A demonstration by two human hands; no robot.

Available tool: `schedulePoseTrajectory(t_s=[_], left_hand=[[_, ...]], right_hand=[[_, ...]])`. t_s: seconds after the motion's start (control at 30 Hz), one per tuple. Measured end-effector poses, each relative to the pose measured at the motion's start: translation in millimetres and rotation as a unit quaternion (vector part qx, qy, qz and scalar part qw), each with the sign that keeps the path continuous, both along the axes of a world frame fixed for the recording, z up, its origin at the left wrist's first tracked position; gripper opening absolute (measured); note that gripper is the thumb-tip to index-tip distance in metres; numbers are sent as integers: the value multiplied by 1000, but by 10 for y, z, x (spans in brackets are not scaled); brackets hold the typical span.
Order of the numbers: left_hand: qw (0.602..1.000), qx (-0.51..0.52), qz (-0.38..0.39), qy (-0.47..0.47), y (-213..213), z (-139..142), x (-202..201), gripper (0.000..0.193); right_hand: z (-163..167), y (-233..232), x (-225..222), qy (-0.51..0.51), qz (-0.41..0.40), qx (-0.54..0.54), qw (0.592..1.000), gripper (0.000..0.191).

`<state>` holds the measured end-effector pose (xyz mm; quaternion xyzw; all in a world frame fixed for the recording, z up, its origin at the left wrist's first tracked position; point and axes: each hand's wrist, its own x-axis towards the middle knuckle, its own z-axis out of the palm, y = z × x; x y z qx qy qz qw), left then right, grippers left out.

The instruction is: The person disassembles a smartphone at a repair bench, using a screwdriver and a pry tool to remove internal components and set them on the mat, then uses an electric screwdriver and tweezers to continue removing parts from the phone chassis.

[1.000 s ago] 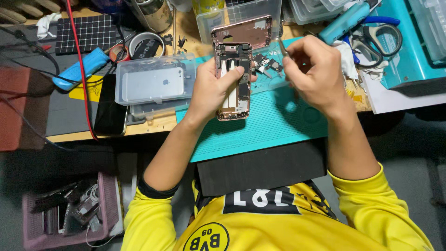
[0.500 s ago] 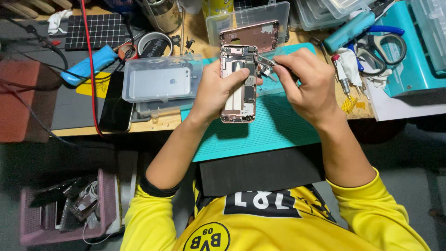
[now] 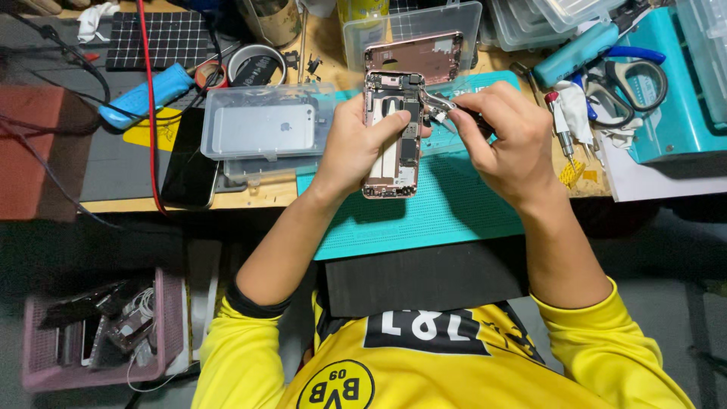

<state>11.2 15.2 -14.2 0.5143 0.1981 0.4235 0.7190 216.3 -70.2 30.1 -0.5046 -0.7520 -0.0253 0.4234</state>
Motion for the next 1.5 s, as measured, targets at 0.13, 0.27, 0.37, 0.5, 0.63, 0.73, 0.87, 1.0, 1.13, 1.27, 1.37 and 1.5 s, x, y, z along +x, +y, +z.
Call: schedulePoseTrajectory(t_s=[0.13, 0.27, 0.37, 0.5, 0.63, 0.73, 0.87, 1.0, 1.13, 1.27, 1.37, 1.5], left_hand=[[1000, -4, 1, -1, -2, -3, 0, 21], [1000, 11, 7, 1, -10, 1, -4, 21], [1000, 19, 11, 5, -15, 9, -8, 20], [999, 15, 21, 21, -13, 27, -12, 19], [1000, 0, 10, -10, -14, 46, -23, 20], [1000, -11, 5, -4, -16, 53, -39, 20], [1000, -9, 1, 9, -15, 55, -62, 20], [1000, -15, -5, 9, -15, 47, -60, 21], [1000, -28, -2, 6, -13, 46, -54, 21], [999, -48, 4, -19, -25, 52, -50, 20], [999, -30, 6, -19, -18, 58, -67, 20], [999, -17, 26, 10, -7, 49, -77, 16]], right_hand=[[2, 2, -14, -1, 0, 0, 1000, 10], [12, 3, -24, -5, -3, -5, 1000, 9], [22, 16, -26, -17, 1, 8, 1000, 10], [15, 22, -50, -11, 14, 10, 1000, 12], [-2, 37, -51, -25, 11, 17, 999, 12], [-21, 47, -43, -45, 10, 33, 998, 14], [-41, 56, -29, -79, 8, 59, 995, 16], [-56, 53, -25, -99, 3, 67, 993, 17], [-65, 50, -27, -109, 9, 78, 991, 18], [-65, 55, -34, -86, 15, 67, 994, 16], [-60, 48, -45, -31, 23, 21, 999, 14], [-45, 25, -69, 1, 30, -8, 1000, 11]])
